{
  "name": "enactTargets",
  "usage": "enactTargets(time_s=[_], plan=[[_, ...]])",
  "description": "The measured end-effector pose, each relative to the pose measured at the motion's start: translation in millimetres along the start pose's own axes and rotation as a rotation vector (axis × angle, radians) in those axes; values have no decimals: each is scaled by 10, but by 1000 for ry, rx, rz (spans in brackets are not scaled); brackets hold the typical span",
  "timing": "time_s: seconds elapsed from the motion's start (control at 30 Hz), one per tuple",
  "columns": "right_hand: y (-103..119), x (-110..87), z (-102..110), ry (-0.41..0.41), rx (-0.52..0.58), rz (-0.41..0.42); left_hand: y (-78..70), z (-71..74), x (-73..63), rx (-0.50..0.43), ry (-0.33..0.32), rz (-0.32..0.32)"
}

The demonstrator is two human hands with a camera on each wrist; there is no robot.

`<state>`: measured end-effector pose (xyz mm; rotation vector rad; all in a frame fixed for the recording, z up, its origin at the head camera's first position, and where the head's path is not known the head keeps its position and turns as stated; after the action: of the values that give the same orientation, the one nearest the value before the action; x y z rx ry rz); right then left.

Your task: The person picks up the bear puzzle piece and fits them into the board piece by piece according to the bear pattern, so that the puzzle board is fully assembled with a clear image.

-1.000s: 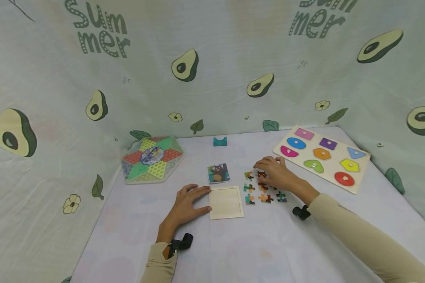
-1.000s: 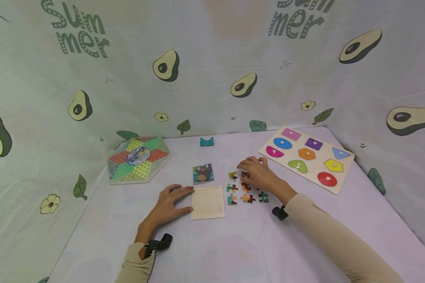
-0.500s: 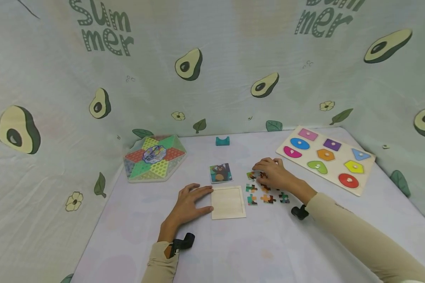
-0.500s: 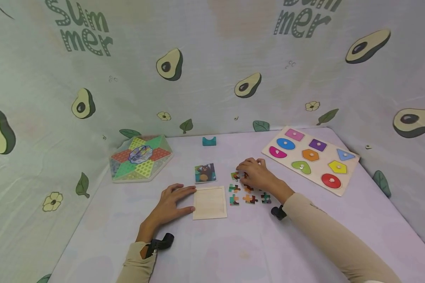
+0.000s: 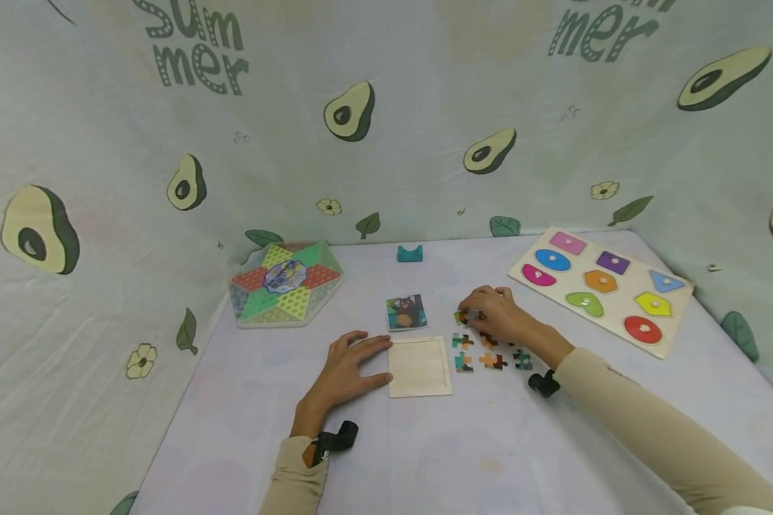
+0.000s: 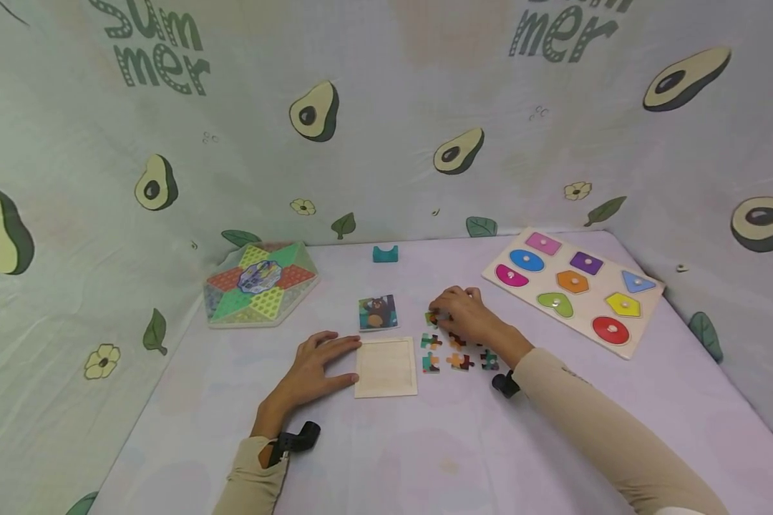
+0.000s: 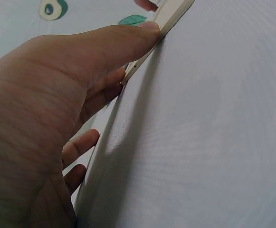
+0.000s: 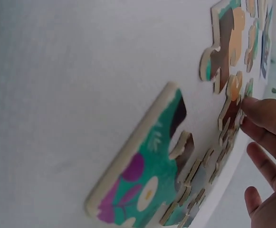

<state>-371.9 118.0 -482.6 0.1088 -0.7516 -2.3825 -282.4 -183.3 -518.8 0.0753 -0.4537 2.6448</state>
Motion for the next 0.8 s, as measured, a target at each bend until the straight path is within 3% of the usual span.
enactTargets(time_s=[0.1, 0.33, 0.53, 0.8], plan=[[26, 4, 4, -13, -50, 37, -2, 2, 14, -5, -1, 0], [137, 13, -39, -20, -278, 127, -10, 2, 7, -7, -10, -6], [160, 11, 9, -51, -285, 117, -9, -9, 4, -5, -13, -20], [253, -27, 88, -104, -258, 166, 11, -14, 5, 10, -7, -16]])
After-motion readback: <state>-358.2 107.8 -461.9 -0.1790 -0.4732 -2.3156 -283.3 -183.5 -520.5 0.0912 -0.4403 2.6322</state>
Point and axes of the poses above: each hand's wrist, its own x-axis towards the middle knuckle, its own z-axis out of the back of the hand, y = z × x, the point moved 5 cm from there along x, towards the middle knuckle, and after that the axes turned 11 degrees about x, right-handed, at the moved point
